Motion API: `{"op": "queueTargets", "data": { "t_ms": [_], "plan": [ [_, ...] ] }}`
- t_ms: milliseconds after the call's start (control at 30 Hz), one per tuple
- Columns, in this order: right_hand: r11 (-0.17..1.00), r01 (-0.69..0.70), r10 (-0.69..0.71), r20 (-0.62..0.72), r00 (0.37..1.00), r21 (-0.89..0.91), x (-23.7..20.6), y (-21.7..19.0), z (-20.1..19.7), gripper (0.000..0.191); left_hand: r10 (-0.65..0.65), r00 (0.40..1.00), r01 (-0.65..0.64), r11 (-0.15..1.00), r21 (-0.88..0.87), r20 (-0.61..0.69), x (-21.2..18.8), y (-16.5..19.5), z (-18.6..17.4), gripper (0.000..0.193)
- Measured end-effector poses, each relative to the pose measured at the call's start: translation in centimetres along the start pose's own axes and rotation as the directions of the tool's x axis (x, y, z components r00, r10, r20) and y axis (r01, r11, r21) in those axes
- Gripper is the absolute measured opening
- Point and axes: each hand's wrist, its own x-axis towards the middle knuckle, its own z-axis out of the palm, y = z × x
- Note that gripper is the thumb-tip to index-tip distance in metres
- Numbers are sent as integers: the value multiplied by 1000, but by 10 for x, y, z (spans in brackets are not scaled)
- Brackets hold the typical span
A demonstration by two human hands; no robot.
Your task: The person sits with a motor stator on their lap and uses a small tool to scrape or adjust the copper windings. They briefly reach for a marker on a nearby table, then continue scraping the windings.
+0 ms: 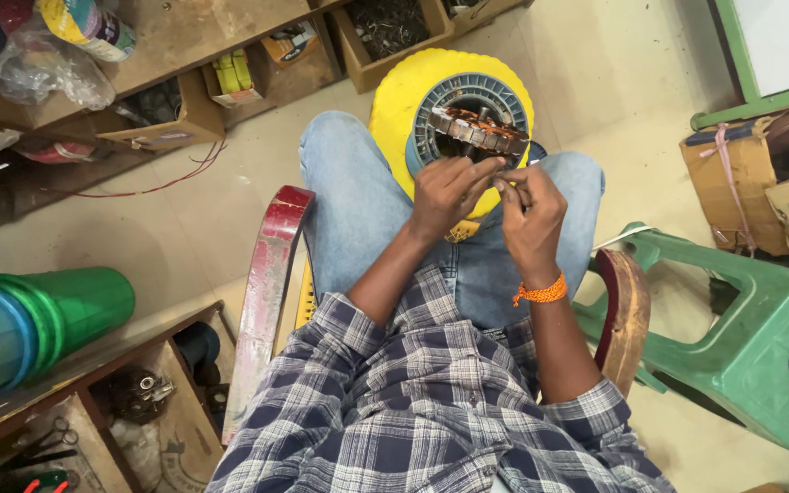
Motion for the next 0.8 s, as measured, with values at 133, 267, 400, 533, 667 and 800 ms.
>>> {"op": "queueTargets", "data": {
  "t_ms": [133, 267, 400, 533, 667, 800],
  "plan": [
    [996, -89, 89, -4, 996, -29, -10, -1, -2, 5, 90, 996, -91, 993, 72, 21, 4, -8, 0, 37],
    [999, -22, 24, 47, 999, -38, -5, -13, -16, 9, 117, 993, -116, 992, 49, -30, 2, -9, 3, 26],
    [986, 127, -111, 145, 983, -111, 14, -25, -33, 17, -105, 988, 85, 981, -173, -112, -3, -5, 13, 15],
    [966, 223, -196, 187, 963, -135, 41, -31, -36, 12, -437, 894, 378, 857, -350, -104, -7, 0, 19, 10],
    [959, 212, -175, 196, 965, -186, 76, -26, -22, 11, -594, 801, 498, 728, -471, -71, -7, 12, 21, 12],
    [998, 59, -61, 247, 967, 19, 100, -13, -8, 7, -701, 713, 541, 565, -624, -16, 1, 14, 24, 13]
  ]
}}
